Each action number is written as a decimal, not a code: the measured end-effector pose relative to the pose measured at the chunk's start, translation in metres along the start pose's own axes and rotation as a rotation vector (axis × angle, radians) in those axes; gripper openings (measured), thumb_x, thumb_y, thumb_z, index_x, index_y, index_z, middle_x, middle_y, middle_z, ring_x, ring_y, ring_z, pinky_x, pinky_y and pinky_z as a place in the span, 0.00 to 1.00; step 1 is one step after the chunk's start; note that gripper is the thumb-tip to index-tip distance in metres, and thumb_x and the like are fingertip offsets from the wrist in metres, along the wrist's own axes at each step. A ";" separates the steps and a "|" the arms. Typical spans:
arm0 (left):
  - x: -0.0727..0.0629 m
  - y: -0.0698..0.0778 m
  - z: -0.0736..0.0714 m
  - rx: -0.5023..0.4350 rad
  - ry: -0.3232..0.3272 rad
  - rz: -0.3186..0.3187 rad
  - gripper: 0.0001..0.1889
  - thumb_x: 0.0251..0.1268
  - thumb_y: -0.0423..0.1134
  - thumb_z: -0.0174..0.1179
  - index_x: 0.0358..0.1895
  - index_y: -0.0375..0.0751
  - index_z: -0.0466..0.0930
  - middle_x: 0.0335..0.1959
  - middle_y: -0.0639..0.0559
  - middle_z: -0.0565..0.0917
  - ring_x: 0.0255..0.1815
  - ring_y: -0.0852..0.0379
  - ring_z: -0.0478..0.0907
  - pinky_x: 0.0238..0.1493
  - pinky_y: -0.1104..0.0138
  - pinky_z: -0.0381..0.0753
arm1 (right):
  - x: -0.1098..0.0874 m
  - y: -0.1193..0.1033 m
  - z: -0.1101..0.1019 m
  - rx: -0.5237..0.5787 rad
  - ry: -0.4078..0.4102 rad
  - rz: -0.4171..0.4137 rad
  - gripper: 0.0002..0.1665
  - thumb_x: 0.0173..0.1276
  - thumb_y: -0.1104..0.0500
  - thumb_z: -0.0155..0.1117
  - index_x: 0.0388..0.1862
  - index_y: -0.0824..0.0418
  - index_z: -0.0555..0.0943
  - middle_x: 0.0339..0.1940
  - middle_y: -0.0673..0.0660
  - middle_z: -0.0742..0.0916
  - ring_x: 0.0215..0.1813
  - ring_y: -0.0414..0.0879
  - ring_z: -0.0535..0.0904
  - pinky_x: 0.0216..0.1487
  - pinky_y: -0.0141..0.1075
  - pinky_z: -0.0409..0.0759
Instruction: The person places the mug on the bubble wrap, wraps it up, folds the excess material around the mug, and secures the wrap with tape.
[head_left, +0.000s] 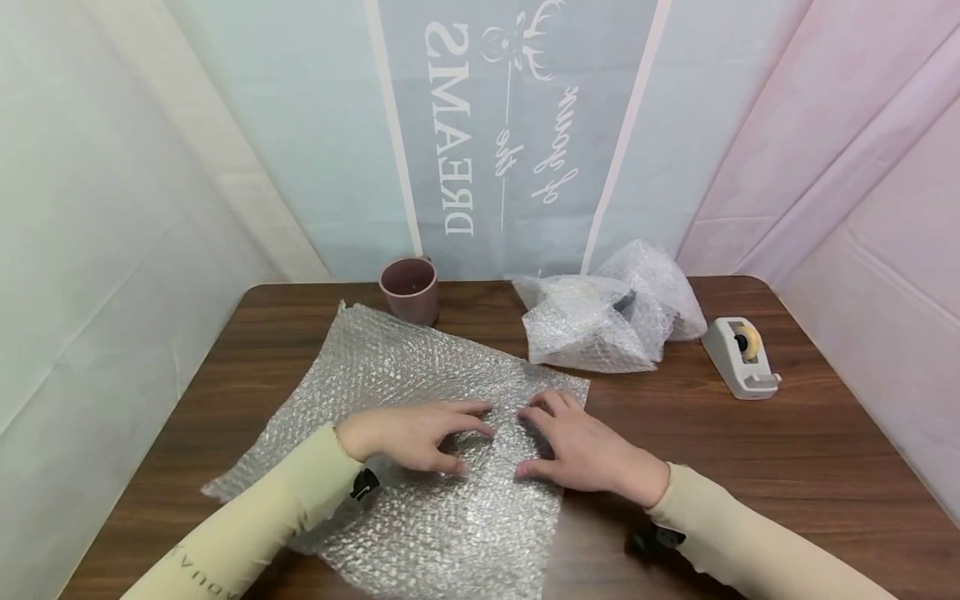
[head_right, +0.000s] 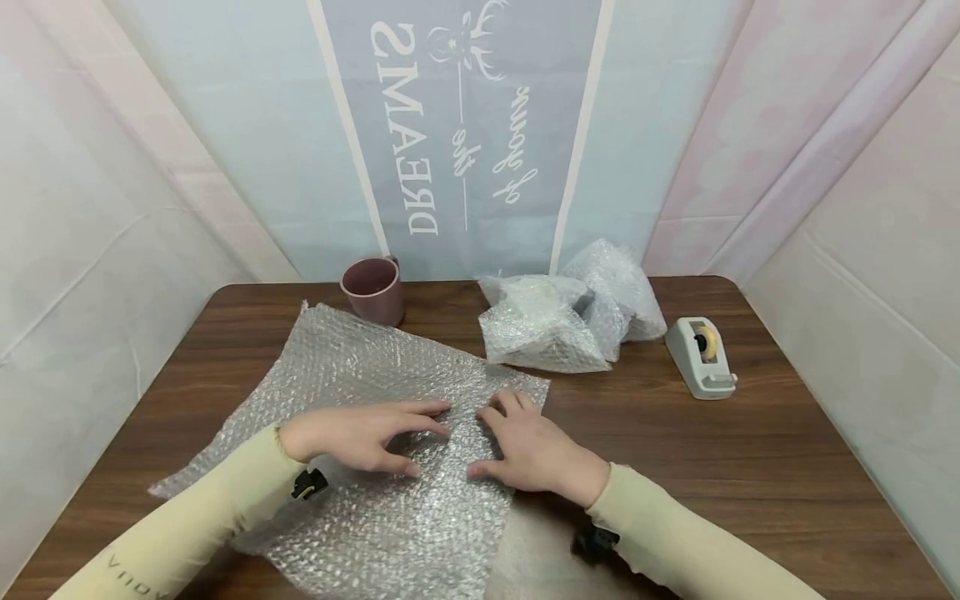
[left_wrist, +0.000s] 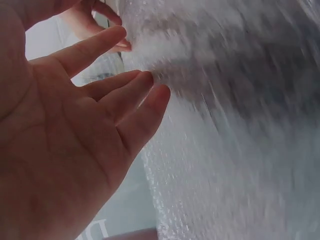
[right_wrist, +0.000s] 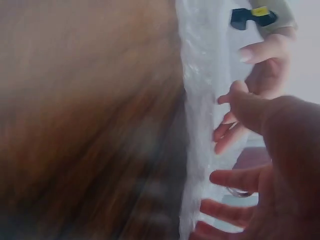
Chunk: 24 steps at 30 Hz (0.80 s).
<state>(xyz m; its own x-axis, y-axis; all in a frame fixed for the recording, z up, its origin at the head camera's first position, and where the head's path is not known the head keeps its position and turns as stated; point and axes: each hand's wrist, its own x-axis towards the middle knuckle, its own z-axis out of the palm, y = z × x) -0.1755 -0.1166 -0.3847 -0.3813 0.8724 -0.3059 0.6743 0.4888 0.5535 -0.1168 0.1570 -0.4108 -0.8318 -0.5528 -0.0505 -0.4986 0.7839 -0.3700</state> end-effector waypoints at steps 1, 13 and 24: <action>0.001 0.000 -0.002 0.000 0.005 0.003 0.31 0.68 0.49 0.63 0.73 0.48 0.68 0.80 0.46 0.51 0.79 0.47 0.50 0.75 0.50 0.53 | 0.001 0.001 0.000 -0.023 0.006 0.018 0.44 0.60 0.33 0.70 0.65 0.61 0.75 0.61 0.59 0.74 0.62 0.55 0.68 0.53 0.48 0.78; -0.012 -0.030 -0.058 0.203 0.674 -0.138 0.19 0.66 0.40 0.66 0.59 0.41 0.79 0.64 0.47 0.75 0.66 0.47 0.69 0.66 0.50 0.69 | -0.010 0.033 -0.019 -0.043 -0.048 0.063 0.45 0.53 0.41 0.78 0.67 0.57 0.75 0.65 0.59 0.72 0.65 0.56 0.69 0.44 0.45 0.81; -0.026 -0.075 -0.080 0.375 0.727 -0.281 0.24 0.68 0.39 0.65 0.65 0.38 0.76 0.61 0.42 0.78 0.64 0.45 0.71 0.63 0.50 0.72 | -0.021 0.056 -0.032 -0.057 -0.087 0.068 0.46 0.51 0.42 0.79 0.68 0.57 0.76 0.71 0.61 0.71 0.71 0.61 0.66 0.49 0.50 0.81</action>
<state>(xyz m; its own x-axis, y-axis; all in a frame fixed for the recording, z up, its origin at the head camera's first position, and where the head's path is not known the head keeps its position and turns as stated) -0.2672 -0.1761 -0.3565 -0.7888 0.5620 0.2489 0.6096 0.7671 0.2000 -0.1354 0.2218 -0.4007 -0.8409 -0.5186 -0.1549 -0.4572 0.8338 -0.3094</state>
